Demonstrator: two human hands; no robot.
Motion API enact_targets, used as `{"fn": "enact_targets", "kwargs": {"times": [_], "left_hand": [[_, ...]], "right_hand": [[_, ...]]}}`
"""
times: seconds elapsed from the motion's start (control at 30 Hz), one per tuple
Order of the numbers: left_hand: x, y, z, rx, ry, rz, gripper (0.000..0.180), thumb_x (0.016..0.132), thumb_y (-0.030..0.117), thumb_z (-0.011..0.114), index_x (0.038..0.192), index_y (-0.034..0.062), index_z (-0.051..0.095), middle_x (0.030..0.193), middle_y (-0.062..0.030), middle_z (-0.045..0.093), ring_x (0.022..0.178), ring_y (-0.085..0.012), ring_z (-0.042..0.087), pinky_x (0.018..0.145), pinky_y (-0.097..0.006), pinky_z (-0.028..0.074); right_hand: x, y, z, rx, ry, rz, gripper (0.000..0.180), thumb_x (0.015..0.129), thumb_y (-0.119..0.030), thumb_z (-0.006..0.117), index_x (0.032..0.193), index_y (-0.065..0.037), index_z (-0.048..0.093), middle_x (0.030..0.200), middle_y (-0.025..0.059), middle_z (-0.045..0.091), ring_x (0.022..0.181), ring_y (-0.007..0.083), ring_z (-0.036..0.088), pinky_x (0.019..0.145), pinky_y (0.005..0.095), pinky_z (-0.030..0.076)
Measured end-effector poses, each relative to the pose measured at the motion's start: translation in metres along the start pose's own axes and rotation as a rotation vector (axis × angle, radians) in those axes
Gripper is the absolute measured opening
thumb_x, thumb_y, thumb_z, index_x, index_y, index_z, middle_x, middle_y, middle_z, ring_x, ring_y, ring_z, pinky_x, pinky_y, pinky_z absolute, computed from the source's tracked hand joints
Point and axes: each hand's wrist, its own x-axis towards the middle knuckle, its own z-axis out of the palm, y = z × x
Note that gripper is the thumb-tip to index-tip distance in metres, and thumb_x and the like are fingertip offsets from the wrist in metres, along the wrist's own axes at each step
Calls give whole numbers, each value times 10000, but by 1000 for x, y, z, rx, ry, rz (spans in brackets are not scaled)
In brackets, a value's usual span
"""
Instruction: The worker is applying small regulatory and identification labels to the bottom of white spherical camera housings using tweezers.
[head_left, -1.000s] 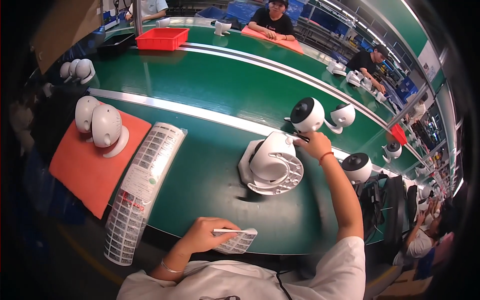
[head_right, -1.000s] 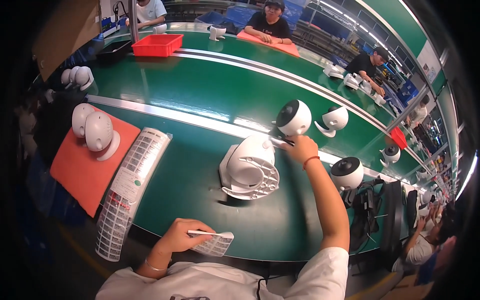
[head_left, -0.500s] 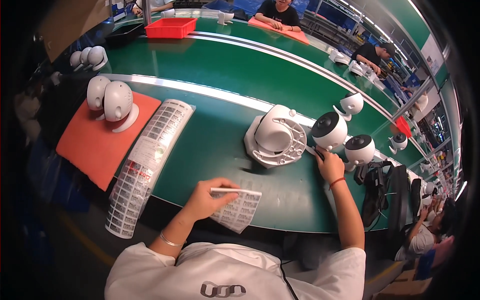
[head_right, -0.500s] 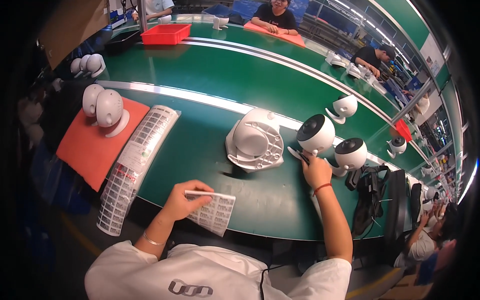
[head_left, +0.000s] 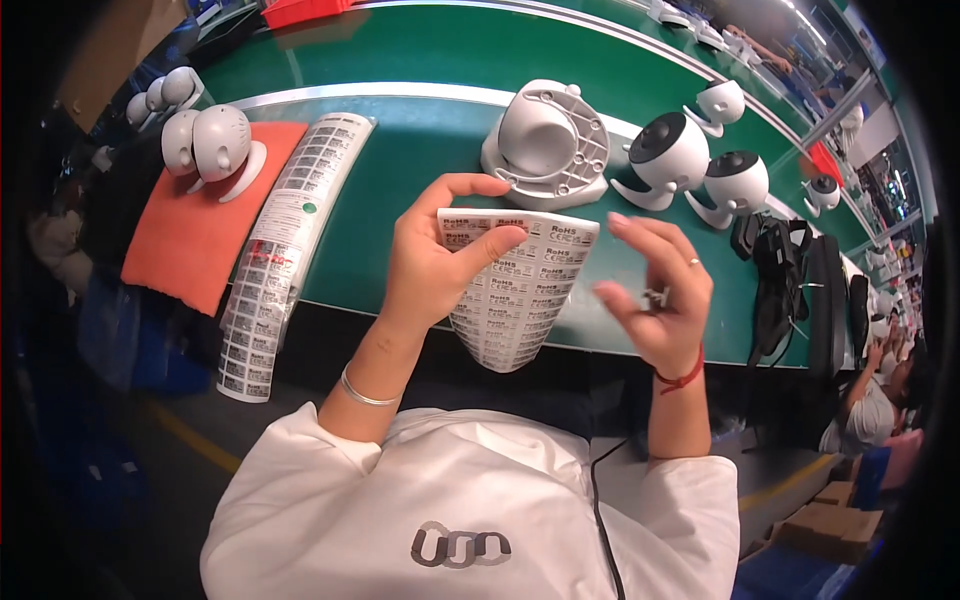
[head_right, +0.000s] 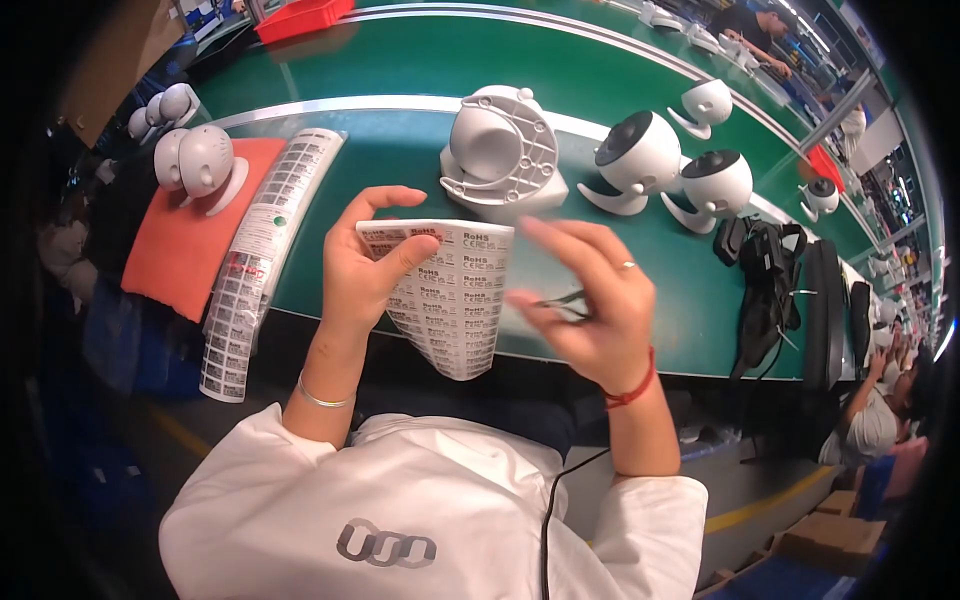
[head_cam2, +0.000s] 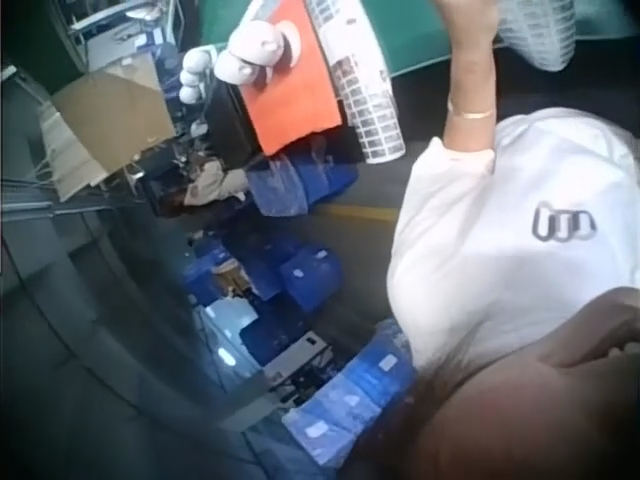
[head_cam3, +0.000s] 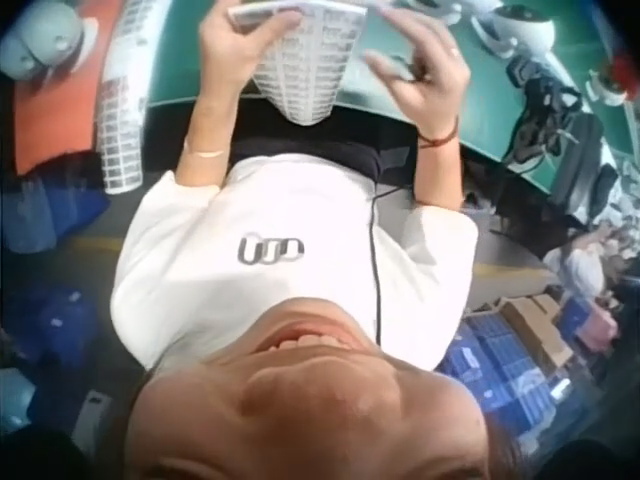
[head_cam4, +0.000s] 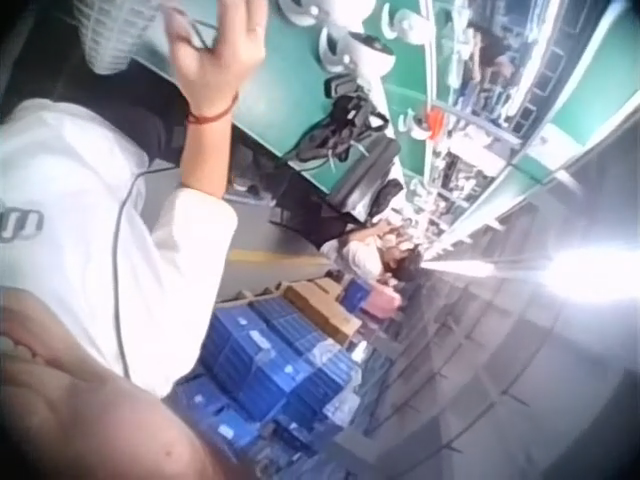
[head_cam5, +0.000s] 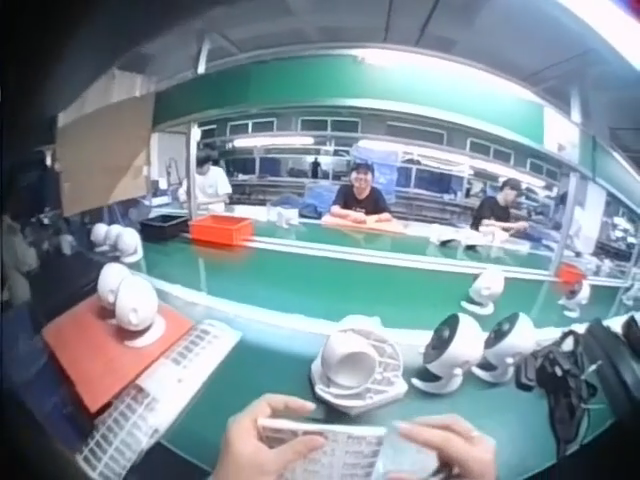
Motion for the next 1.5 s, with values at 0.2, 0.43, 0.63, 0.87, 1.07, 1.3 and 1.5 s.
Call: {"fn": "enact_targets", "kwargs": {"times": [0.2,0.43,0.63,0.87,1.07,1.3,1.5], "left_hand": [[-5,-6,9,-101,-29,-18,423,784,48,768,1146,12,553,968,-84,681,871,-109,653,763,-244,541],[-7,-17,-12,-137,-146,-79,505,775,75,781,1223,27,553,1019,-84,654,899,-106,628,789,-242,524],[-4,-29,-10,-122,-128,46,130,828,15,708,948,-14,666,1028,-89,657,849,-92,618,719,-215,523],[-10,-39,-1,-31,46,-74,111,857,-23,661,967,-38,663,954,-103,700,819,-86,637,716,-214,527],[-8,-55,-2,-12,53,-117,163,851,-52,647,1013,-43,656,990,-103,691,881,-109,643,781,-237,526],[-2,-64,0,-52,50,-218,332,825,-84,659,1149,-32,606,1083,-104,657,969,-120,628,837,-243,515],[-1,-62,5,-66,82,-237,409,818,-97,657,1206,-35,541,1090,-127,652,1007,-146,632,868,-249,520]], "right_hand": [[12,-8,30,111,32,-40,453,660,-47,816,1094,-78,693,806,32,642,590,83,494,496,221,373],[-6,17,37,192,67,189,246,696,-86,814,921,-40,725,626,-9,585,479,29,331,439,207,245],[-8,29,37,249,-24,155,128,728,-66,778,832,-25,715,609,18,583,476,67,403,440,228,283],[-6,50,41,190,535,197,493,1029,-315,360,760,13,611,756,57,545,669,118,474,595,255,362],[-20,33,22,691,404,355,303,955,-257,571,873,22,655,711,23,488,555,89,483,481,203,380],[0,23,31,701,-18,472,418,629,107,770,1028,39,666,911,86,613,786,136,628,699,231,520],[10,21,39,138,-78,77,295,661,24,787,944,13,702,924,124,682,765,235,672,692,293,536]]}}
